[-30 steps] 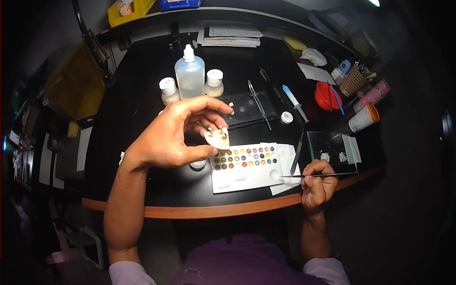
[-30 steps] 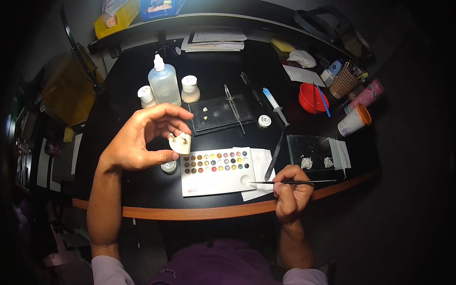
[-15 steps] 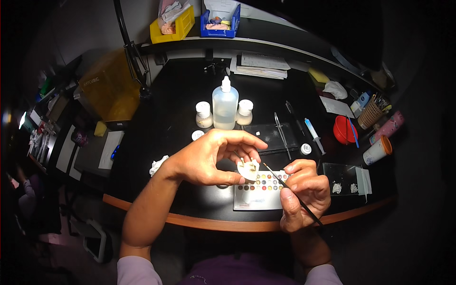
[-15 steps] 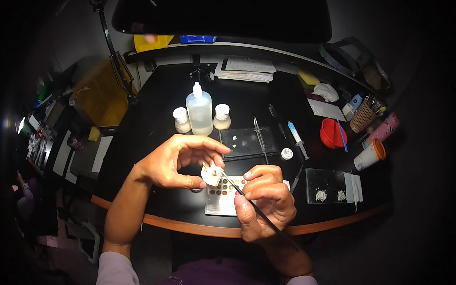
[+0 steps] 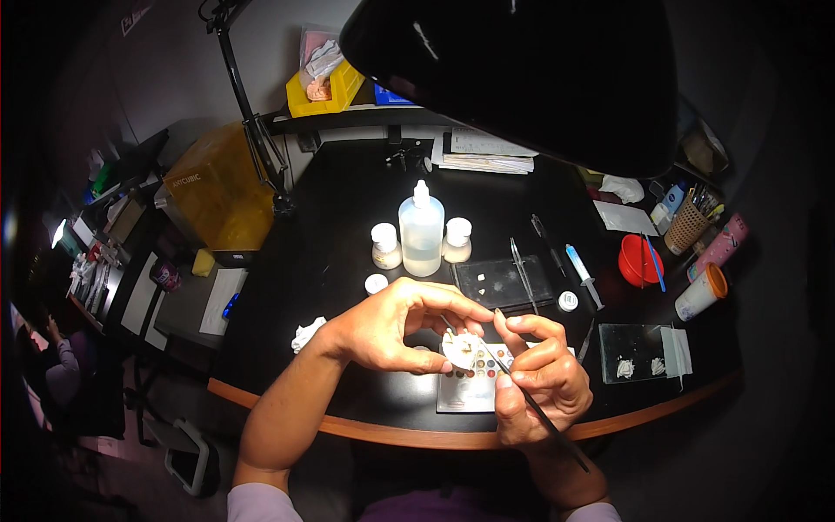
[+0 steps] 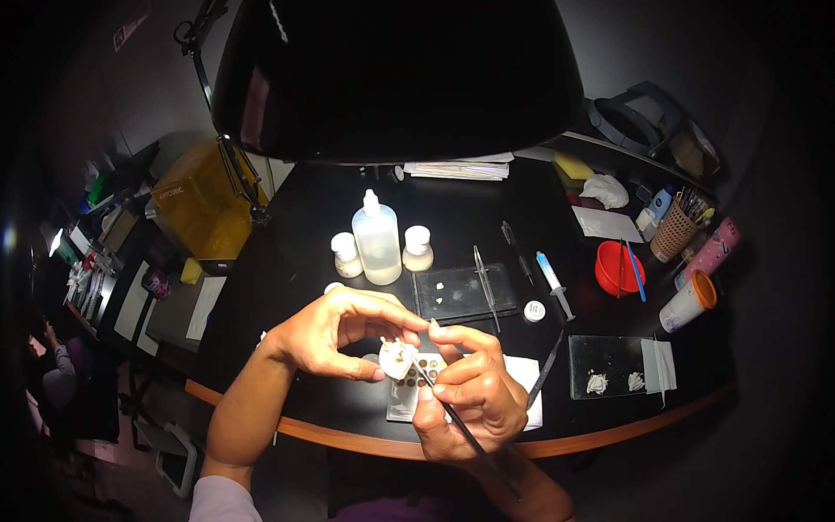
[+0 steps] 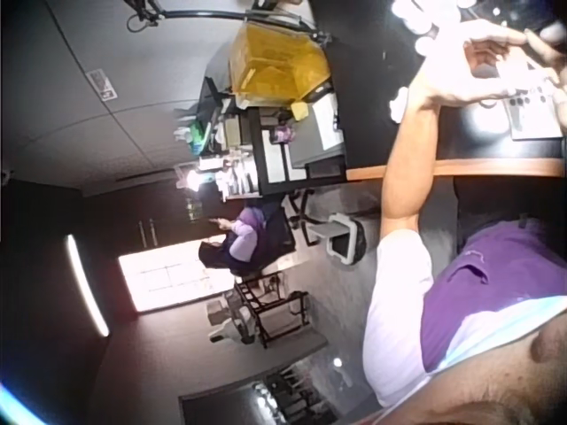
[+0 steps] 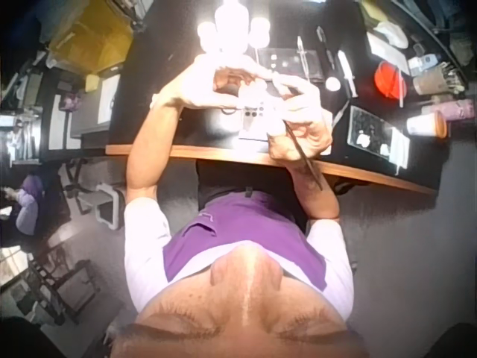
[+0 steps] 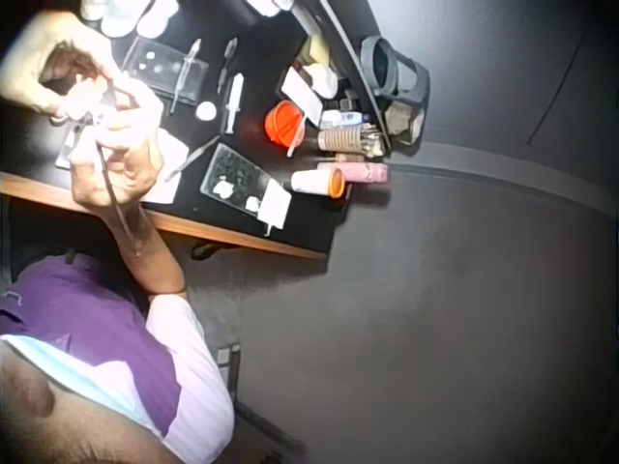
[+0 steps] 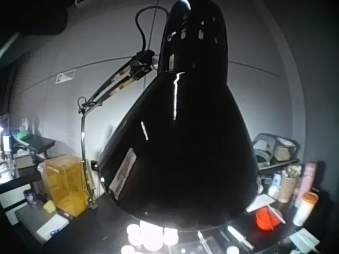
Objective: The person applies stains to a dental bridge using a small brush. They pick up the bridge with tweezers, dip the brush into various colors on a palette, and paint the prosthetic teeth while holding it over a black mat. They switch to a syringe-like tool to apply material to the underside of the prosthetic before continuing to paint with the brush.
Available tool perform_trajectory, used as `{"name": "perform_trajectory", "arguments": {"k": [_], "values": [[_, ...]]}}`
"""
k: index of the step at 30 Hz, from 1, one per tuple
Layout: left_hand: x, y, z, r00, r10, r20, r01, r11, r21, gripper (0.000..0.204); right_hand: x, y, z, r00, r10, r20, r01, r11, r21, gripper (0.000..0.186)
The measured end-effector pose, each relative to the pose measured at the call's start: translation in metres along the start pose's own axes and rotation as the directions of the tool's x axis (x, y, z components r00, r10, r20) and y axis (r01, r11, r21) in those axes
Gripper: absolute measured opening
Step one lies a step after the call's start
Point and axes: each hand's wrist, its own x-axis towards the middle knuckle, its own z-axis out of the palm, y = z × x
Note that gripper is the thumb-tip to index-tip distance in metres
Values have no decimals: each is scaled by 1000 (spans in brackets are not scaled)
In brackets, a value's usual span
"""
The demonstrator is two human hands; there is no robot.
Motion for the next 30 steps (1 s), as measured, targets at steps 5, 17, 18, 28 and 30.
{"name": "perform_trajectory", "arguments": {"k": [5, 17, 18, 28, 30], "values": [[1, 0, 0, 1000, -11, -1, 11, 1000, 18, 67, 1, 4, 1, 998, -31, -58, 28, 998, -60, 19], [3, 2, 1, 1000, -23, -5, 23, 997, 80, 63, 1, 2, -3, 999, -24, 37, 29, 992, -126, 16], [3, 2, 1, 1000, -23, -6, 24, 996, 82, 63, 0, 2, -3, 999, -27, 37, 32, 990, -140, 16], [2, 2, 0, 1000, -21, -7, 22, 995, 102, 63, 3, 1, -3, 998, -42, 43, 48, 989, -142, 16], [3, 2, 0, 1000, -16, -7, 17, 994, 104, 62, 2, 2, -3, 998, -41, 40, 46, 992, -117, 16]]}}
